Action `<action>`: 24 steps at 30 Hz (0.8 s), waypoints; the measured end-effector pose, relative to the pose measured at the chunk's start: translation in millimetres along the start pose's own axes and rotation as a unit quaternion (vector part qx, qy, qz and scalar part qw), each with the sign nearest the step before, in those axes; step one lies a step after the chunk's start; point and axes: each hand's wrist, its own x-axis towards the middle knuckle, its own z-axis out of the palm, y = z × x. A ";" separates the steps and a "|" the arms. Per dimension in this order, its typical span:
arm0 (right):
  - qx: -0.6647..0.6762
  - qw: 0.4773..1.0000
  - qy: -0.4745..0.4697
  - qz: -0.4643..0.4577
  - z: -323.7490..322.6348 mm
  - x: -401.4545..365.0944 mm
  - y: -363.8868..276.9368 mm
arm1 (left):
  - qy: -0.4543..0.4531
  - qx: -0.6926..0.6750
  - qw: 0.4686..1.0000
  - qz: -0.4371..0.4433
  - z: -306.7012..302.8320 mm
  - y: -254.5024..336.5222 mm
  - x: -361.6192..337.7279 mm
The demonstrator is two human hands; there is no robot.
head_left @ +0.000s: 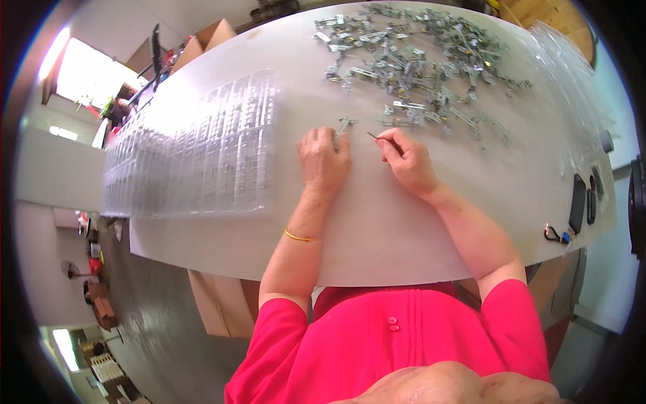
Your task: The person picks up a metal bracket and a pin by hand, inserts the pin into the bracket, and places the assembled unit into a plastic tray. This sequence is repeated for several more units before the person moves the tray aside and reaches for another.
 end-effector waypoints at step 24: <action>0.126 0.990 -0.010 0.062 -4.1 7.3 1.9 | 0.025 -0.227 0.952 -0.203 -161.0 -32.6 92.4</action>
